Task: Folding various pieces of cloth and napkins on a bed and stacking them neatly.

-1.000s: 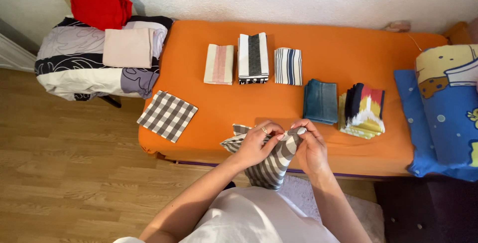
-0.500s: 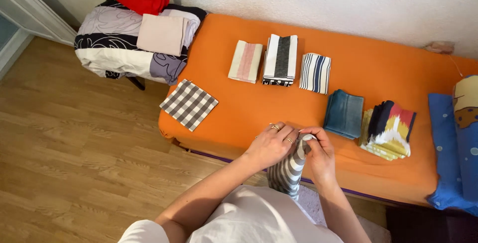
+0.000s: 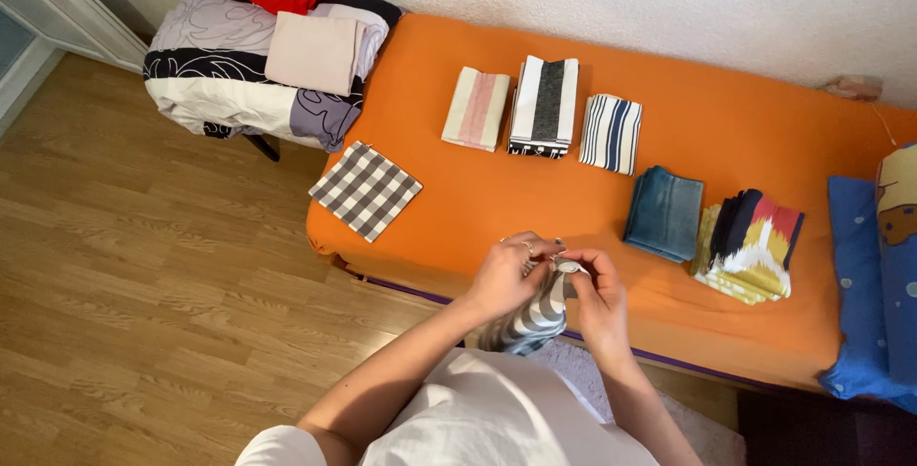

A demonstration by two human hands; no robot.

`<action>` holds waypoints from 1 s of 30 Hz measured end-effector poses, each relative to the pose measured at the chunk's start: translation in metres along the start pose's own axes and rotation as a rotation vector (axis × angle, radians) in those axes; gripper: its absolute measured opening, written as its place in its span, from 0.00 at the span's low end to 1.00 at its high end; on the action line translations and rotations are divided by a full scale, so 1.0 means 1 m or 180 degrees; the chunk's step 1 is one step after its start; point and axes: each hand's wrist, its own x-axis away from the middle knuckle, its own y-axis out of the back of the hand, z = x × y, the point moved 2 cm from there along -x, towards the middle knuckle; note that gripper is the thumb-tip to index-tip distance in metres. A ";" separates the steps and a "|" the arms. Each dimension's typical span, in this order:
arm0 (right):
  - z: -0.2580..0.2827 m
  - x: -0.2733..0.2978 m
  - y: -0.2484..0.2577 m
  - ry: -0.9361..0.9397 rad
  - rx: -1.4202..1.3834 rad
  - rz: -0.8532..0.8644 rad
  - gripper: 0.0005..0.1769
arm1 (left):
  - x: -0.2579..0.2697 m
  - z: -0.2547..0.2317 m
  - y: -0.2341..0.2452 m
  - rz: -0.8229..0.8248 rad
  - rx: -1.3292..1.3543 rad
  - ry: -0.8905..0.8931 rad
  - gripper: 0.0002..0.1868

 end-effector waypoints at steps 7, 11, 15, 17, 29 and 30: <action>-0.001 0.007 -0.007 0.0146 0.0319 0.0114 0.12 | 0.010 0.011 0.018 0.0521 -0.0418 -0.0018 0.17; 0.000 0.012 -0.008 0.0364 0.0745 0.0248 0.14 | 0.010 0.001 0.032 0.1066 0.0072 0.0206 0.16; 0.009 0.012 -0.011 0.0576 0.0872 0.0514 0.14 | 0.017 0.022 0.038 0.1218 0.0575 0.0487 0.17; 0.008 0.013 -0.014 0.0637 0.0884 0.0583 0.14 | 0.019 0.037 0.043 0.1328 0.0770 0.0594 0.14; 0.015 0.030 -0.005 0.1278 0.1280 0.0322 0.10 | 0.052 0.105 0.003 0.0638 0.0988 0.1117 0.13; 0.021 0.030 -0.003 0.1300 0.1187 0.0262 0.10 | 0.058 0.120 0.002 0.0381 0.0774 0.1217 0.14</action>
